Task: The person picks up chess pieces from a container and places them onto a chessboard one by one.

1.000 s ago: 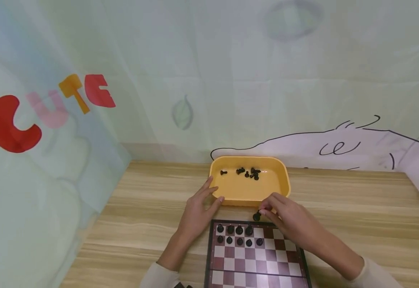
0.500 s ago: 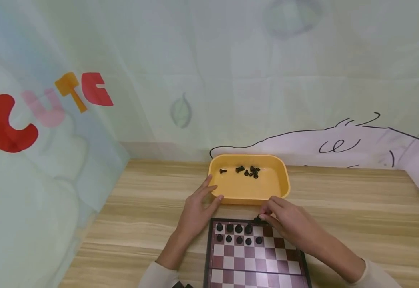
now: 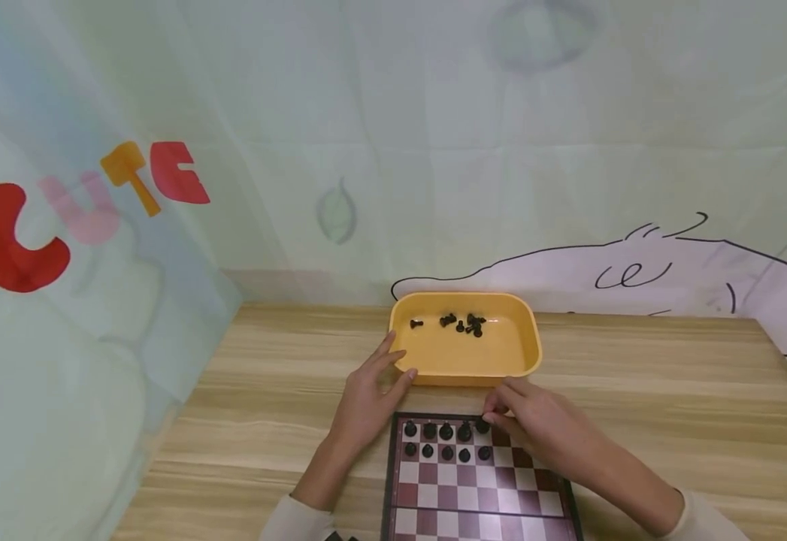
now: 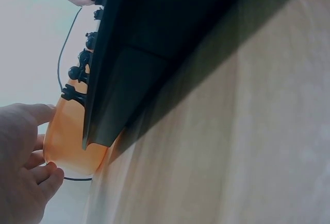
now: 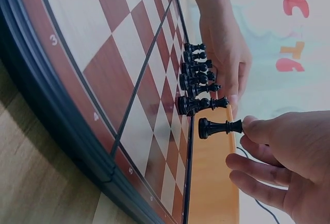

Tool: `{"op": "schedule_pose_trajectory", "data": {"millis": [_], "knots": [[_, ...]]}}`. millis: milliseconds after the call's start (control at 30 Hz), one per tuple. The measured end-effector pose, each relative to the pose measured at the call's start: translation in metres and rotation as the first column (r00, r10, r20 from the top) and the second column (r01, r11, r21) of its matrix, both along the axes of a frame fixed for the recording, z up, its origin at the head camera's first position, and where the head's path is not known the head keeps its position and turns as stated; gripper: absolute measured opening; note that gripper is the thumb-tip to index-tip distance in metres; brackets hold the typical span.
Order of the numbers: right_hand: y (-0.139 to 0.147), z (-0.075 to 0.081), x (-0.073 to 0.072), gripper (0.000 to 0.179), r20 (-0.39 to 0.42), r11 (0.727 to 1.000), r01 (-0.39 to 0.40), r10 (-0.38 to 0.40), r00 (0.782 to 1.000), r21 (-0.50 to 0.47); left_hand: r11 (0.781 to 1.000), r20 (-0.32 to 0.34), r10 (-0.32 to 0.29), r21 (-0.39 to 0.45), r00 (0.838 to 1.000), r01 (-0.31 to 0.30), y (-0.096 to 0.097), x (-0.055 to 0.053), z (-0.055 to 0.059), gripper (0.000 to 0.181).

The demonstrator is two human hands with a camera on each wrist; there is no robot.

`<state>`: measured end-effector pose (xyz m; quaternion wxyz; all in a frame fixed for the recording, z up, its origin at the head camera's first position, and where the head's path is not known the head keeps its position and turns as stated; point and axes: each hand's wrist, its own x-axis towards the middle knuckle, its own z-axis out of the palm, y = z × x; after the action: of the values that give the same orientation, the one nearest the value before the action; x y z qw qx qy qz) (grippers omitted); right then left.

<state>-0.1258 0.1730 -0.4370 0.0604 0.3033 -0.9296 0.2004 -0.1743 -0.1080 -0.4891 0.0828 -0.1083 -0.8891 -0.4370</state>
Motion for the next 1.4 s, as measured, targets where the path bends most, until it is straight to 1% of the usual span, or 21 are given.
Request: {"op": "schedule_pose_trajectory", "data": {"millis": [167, 300, 500, 767, 1000, 1067, 1200, 1400], "knots": [[-0.0010, 0.0010, 0.0012, 0.010, 0.043, 1.000, 0.017, -0.018, 0.999, 0.017, 1.000, 0.015, 0.003, 0.004, 1.000, -0.003, 0.0001, 0.0006, -0.0002, 0.047], [-0.0026, 0.0012, 0.0009, 0.010, 0.060, 0.999, 0.033, -0.035, 0.998, 0.044, 1.000, 0.005, 0.002, 0.006, 1.000, -0.002, -0.0002, 0.0004, 0.0002, 0.047], [-0.0038, 0.0010, 0.0009, 0.010, 0.084, 0.998, 0.027, -0.033, 0.996, 0.063, 1.000, -0.005, -0.007, 0.002, 1.000, 0.007, 0.0004, -0.0006, 0.0011, 0.047], [-0.0037, 0.0015, 0.0001, 0.009, 0.093, 0.998, 0.003, -0.009, 0.996, 0.062, 1.000, -0.011, -0.009, -0.001, 1.000, 0.009, 0.0007, -0.0011, 0.0010, 0.047], [-0.0037, -0.0025, 0.0008, 0.009, 0.096, 0.997, 0.020, -0.026, 0.995, 0.068, 1.000, -0.003, -0.007, -0.002, 1.000, 0.007, 0.0002, -0.0009, 0.0002, 0.047], [-0.0035, -0.0040, 0.0010, 0.010, 0.093, 0.997, 0.025, -0.032, 0.995, 0.070, 1.000, -0.001, -0.005, -0.006, 1.000, 0.005, 0.0001, -0.0009, 0.0000, 0.047], [-0.0025, -0.0058, 0.0013, 0.010, 0.070, 0.998, 0.015, -0.019, 0.997, 0.063, 1.000, 0.001, 0.000, -0.014, 1.000, 0.000, -0.0003, -0.0002, -0.0001, 0.047], [-0.0013, -0.0062, 0.0024, 0.008, 0.059, 0.999, 0.008, -0.010, 0.998, 0.038, 1.000, 0.000, -0.003, -0.003, 1.000, 0.003, 0.0005, -0.0006, 0.0003, 0.047]]}}
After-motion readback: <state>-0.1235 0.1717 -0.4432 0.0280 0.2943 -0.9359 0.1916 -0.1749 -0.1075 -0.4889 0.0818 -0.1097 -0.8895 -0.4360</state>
